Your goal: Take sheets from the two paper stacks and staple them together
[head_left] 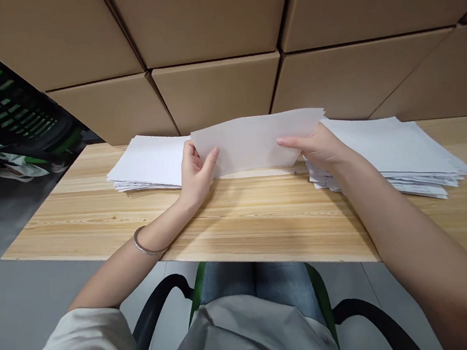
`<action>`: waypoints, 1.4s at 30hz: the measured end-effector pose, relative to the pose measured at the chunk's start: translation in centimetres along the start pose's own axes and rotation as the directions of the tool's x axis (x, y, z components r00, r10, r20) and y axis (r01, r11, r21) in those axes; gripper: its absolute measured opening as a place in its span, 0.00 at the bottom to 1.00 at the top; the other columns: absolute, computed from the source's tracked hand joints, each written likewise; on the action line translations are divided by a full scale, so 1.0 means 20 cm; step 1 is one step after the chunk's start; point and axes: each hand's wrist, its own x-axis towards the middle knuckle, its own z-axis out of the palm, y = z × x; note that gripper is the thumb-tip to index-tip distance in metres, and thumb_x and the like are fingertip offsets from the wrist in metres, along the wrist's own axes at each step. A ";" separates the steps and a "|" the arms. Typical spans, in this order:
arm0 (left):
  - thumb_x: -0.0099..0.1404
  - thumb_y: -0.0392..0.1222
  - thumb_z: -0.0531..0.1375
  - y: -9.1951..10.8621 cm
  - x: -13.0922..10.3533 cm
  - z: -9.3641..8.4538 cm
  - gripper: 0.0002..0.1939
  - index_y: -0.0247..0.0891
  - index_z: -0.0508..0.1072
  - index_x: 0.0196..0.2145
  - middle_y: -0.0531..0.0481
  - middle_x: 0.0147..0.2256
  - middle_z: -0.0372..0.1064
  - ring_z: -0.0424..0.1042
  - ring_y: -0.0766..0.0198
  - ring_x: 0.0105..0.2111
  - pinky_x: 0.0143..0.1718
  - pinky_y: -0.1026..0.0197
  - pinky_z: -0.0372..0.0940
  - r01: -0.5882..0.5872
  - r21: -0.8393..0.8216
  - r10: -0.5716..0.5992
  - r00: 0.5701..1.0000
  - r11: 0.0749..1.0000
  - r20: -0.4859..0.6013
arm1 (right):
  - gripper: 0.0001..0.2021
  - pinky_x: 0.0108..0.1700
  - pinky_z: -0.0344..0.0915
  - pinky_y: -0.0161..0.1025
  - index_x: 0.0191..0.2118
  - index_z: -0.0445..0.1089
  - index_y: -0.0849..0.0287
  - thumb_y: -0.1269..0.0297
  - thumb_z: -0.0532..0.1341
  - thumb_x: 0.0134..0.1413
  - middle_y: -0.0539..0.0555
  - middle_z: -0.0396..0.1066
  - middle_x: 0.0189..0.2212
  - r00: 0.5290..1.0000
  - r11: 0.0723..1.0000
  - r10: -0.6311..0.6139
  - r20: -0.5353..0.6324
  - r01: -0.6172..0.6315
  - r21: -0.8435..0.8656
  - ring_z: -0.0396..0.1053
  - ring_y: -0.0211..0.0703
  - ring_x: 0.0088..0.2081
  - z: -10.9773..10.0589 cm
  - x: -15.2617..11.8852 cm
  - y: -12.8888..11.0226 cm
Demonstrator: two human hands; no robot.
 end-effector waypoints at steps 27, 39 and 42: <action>0.65 0.60 0.66 0.10 -0.03 0.01 0.21 0.39 0.78 0.43 0.45 0.42 0.82 0.81 0.53 0.43 0.44 0.52 0.75 0.413 -0.082 -0.394 0.901 0.907 0.182 | 0.14 0.42 0.74 0.50 0.33 0.79 0.54 0.54 0.78 0.42 0.55 0.81 0.38 0.941 0.991 0.030 -0.338 -0.073 -0.114 0.78 0.53 0.41 -0.07 0.02 -0.04; 0.62 0.55 0.70 0.12 -0.01 0.00 0.22 0.39 0.78 0.47 0.45 0.37 0.82 0.81 0.54 0.38 0.43 0.51 0.79 0.402 -0.076 -0.376 0.898 0.913 0.228 | 0.12 0.29 0.68 0.39 0.26 0.81 0.58 0.58 0.79 0.39 0.55 0.80 0.29 0.907 0.984 0.003 -0.421 -0.077 -0.159 0.73 0.41 0.29 -0.07 0.01 -0.07; 0.63 0.54 0.70 0.13 0.00 -0.01 0.20 0.39 0.77 0.47 0.47 0.33 0.79 0.81 0.53 0.38 0.45 0.48 0.79 0.380 -0.050 -0.359 0.903 0.924 0.234 | 0.13 0.28 0.67 0.38 0.24 0.80 0.59 0.58 0.80 0.37 0.55 0.79 0.28 0.899 0.983 -0.001 -0.438 -0.080 -0.167 0.71 0.39 0.27 -0.07 0.01 -0.08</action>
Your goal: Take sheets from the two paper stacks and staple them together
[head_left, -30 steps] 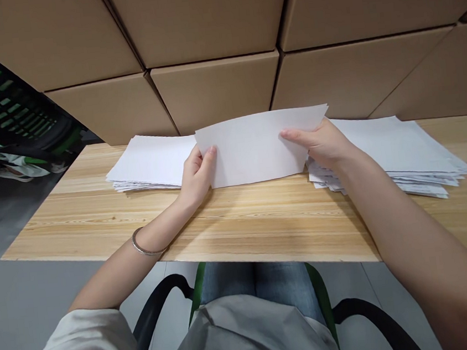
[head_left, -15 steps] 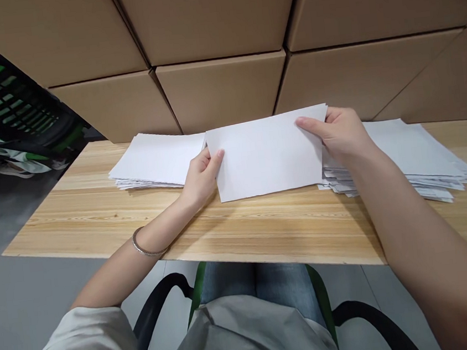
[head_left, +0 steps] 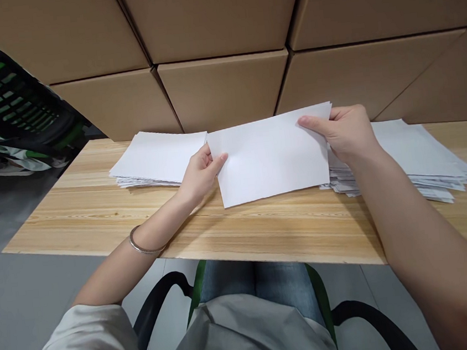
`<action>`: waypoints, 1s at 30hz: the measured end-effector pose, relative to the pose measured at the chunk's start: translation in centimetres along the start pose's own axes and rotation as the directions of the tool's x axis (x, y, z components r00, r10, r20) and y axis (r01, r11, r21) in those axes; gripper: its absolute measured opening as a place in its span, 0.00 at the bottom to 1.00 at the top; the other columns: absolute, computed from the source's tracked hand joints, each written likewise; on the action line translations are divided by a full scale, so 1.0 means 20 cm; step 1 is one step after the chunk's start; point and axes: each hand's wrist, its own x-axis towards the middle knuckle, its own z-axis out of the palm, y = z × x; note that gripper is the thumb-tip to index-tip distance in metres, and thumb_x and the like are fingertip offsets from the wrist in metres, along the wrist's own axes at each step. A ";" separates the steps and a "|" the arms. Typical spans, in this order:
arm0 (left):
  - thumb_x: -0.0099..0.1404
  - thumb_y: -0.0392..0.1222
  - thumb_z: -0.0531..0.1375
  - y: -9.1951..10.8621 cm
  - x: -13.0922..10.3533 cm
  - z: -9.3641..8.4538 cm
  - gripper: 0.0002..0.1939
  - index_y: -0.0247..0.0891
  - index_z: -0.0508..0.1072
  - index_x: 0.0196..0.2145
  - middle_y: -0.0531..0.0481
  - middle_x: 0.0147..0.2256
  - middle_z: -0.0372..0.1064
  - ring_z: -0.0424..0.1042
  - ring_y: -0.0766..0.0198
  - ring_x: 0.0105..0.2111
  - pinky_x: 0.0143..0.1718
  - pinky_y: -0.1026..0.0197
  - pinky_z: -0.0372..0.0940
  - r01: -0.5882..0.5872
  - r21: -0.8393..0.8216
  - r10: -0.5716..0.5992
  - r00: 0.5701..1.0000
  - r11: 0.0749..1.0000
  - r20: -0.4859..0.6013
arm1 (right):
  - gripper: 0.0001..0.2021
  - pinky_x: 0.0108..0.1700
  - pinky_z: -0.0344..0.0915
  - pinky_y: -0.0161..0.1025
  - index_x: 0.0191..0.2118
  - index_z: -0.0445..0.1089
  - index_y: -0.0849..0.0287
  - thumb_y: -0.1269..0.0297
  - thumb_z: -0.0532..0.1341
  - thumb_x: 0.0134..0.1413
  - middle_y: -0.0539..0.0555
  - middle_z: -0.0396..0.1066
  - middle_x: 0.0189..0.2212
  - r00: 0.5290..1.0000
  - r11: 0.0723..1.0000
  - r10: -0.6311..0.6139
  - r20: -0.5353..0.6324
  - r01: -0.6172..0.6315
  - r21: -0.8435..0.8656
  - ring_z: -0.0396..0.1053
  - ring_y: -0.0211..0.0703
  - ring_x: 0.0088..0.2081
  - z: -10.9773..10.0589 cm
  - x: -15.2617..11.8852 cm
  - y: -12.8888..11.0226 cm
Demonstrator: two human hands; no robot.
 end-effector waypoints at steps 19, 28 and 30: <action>0.62 0.40 0.68 -0.03 0.02 -0.05 0.28 0.46 0.64 0.57 0.47 0.42 0.78 0.80 0.58 0.38 0.43 0.51 0.76 -0.040 0.076 0.042 0.999 0.996 -0.013 | 0.15 0.29 0.69 0.42 0.29 0.79 0.54 0.48 0.75 0.48 0.53 0.79 0.30 0.981 0.996 0.089 0.174 -0.087 -0.018 0.75 0.47 0.31 0.02 0.01 0.05; 0.63 0.35 0.66 -0.07 0.02 -0.02 0.17 0.44 0.64 0.44 0.51 0.36 0.70 0.73 0.65 0.33 0.32 0.61 0.70 -0.042 0.119 0.050 0.997 0.992 -0.065 | 0.13 0.24 0.65 0.40 0.27 0.77 0.55 0.52 0.74 0.49 0.54 0.77 0.28 0.965 0.987 0.161 0.205 -0.153 -0.054 0.73 0.45 0.27 0.04 0.00 0.06; 0.63 0.34 0.65 -0.06 0.02 -0.01 0.15 0.43 0.64 0.42 0.53 0.34 0.67 0.70 0.67 0.30 0.30 0.63 0.67 -0.038 0.140 0.049 0.996 0.989 -0.077 | 0.13 0.25 0.65 0.40 0.27 0.77 0.55 0.52 0.72 0.51 0.54 0.77 0.29 0.973 0.989 0.143 0.181 -0.137 -0.047 0.72 0.43 0.26 0.05 0.00 0.07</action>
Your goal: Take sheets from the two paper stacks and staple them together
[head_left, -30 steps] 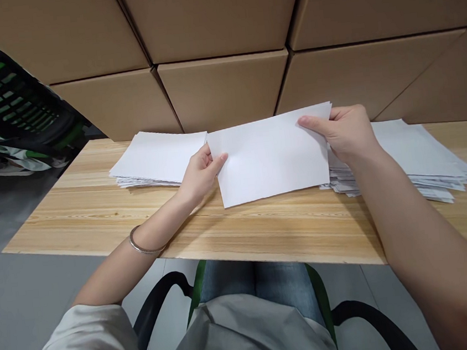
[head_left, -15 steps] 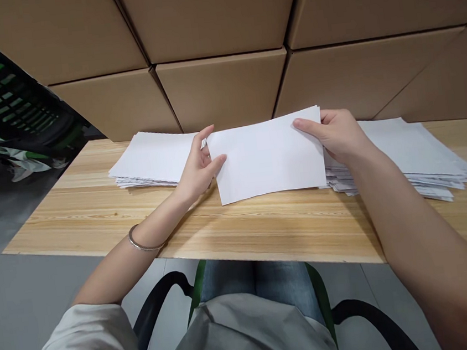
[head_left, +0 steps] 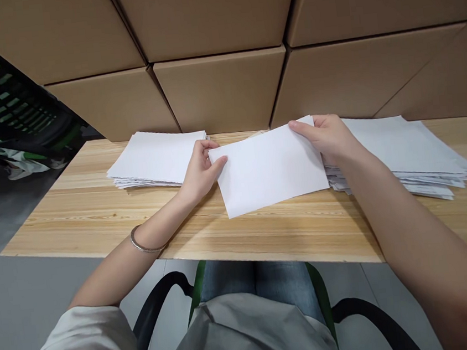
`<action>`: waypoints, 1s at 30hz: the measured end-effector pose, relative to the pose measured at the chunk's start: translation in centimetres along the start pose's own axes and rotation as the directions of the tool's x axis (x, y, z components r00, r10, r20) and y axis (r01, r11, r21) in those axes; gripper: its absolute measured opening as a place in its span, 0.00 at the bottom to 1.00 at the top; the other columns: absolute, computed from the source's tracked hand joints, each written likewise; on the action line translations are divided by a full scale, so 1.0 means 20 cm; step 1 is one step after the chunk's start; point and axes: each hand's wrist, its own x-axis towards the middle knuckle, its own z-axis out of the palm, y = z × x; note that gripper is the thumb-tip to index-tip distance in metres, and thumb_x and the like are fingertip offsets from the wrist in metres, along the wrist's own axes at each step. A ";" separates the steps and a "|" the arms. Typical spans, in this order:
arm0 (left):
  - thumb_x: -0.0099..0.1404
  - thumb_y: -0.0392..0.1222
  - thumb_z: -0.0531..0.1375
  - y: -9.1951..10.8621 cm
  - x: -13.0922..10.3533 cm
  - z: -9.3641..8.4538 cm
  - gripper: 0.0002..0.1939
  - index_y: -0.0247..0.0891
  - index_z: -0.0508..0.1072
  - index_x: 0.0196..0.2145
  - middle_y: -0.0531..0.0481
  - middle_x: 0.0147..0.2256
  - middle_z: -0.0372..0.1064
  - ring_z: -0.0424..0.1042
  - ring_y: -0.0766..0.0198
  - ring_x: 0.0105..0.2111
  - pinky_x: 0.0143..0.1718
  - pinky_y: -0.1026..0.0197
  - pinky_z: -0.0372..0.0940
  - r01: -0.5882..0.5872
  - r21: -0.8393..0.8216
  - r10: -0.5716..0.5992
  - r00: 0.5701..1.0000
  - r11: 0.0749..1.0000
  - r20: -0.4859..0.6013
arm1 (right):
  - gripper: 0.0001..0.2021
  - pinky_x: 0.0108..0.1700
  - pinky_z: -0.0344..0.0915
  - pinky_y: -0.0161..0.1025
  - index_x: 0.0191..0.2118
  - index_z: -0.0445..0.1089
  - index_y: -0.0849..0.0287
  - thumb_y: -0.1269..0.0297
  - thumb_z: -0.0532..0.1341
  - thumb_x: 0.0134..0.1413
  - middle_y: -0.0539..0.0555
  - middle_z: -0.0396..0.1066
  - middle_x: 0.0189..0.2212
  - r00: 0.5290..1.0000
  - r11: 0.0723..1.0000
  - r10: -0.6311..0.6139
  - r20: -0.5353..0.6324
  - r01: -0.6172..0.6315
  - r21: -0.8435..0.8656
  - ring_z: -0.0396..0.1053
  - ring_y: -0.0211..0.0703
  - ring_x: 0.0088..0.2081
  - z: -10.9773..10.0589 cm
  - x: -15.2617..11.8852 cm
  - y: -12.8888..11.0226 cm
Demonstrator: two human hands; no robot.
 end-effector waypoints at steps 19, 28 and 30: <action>0.72 0.33 0.56 0.04 0.01 0.02 0.05 0.42 0.65 0.37 0.57 0.26 0.66 0.60 0.72 0.20 0.22 0.68 0.56 0.156 -0.044 -0.161 0.977 0.987 -0.142 | 0.12 0.37 0.73 0.46 0.24 0.70 0.52 0.56 0.67 0.56 0.54 0.75 0.29 0.991 0.980 0.102 -0.082 -0.086 0.181 0.76 0.51 0.35 0.05 -0.01 -0.04; 0.73 0.44 0.60 0.03 0.00 0.00 0.11 0.43 0.66 0.50 0.44 0.48 0.80 0.78 0.64 0.34 0.37 0.61 0.72 0.049 -0.094 -0.062 0.989 0.994 -0.136 | 0.07 0.26 0.67 0.37 0.28 0.78 0.56 0.59 0.70 0.52 0.53 0.78 0.28 0.997 0.995 0.082 -0.009 -0.081 0.053 0.73 0.42 0.27 0.04 -0.03 -0.05; 0.71 0.49 0.62 0.03 0.00 0.00 0.15 0.44 0.66 0.51 0.43 0.52 0.79 0.81 0.61 0.41 0.41 0.59 0.73 0.022 -0.101 -0.033 0.993 0.995 -0.110 | 0.08 0.25 0.66 0.36 0.27 0.78 0.57 0.60 0.70 0.53 0.53 0.78 0.28 0.997 0.995 0.066 -0.024 -0.065 0.072 0.72 0.40 0.25 0.05 -0.03 -0.04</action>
